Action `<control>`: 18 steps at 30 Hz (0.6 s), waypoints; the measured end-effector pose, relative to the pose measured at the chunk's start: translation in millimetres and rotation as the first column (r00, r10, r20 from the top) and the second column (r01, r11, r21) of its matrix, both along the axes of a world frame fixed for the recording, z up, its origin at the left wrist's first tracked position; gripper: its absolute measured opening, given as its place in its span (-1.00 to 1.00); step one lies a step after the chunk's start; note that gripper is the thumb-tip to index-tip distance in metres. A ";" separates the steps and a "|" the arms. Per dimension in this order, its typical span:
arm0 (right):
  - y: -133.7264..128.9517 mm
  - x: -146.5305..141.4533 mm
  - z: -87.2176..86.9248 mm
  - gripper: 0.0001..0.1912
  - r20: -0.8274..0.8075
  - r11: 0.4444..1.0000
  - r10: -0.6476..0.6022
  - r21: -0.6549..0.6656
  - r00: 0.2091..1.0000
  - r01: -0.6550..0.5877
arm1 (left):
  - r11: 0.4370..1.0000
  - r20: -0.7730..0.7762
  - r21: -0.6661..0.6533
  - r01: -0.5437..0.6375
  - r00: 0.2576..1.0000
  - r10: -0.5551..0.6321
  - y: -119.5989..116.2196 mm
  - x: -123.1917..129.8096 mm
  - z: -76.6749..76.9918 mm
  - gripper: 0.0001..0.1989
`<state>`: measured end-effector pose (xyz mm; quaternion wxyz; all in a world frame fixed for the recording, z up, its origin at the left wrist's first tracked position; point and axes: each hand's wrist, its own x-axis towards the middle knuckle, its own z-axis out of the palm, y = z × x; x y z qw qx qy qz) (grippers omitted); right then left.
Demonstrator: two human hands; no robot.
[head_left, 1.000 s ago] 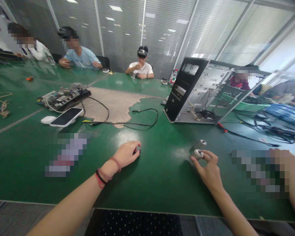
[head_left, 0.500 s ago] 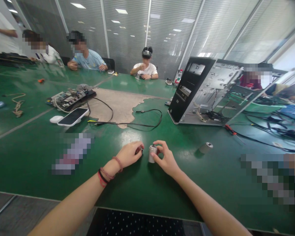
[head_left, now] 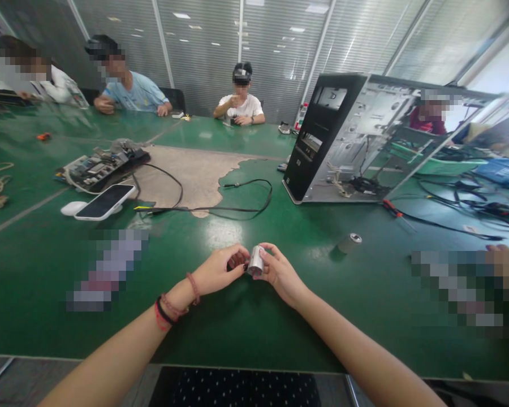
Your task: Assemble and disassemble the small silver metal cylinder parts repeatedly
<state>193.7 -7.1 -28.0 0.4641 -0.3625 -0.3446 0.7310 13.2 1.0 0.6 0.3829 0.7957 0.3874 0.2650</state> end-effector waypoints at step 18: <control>-1.5 1.3 -1.2 -0.76 -0.153 0.952 0.115 -0.265 0.981 -0.153 | 0.997 -0.002 0.078 0.022 1.000 -0.022 -0.8 -1.2 3.6 -0.83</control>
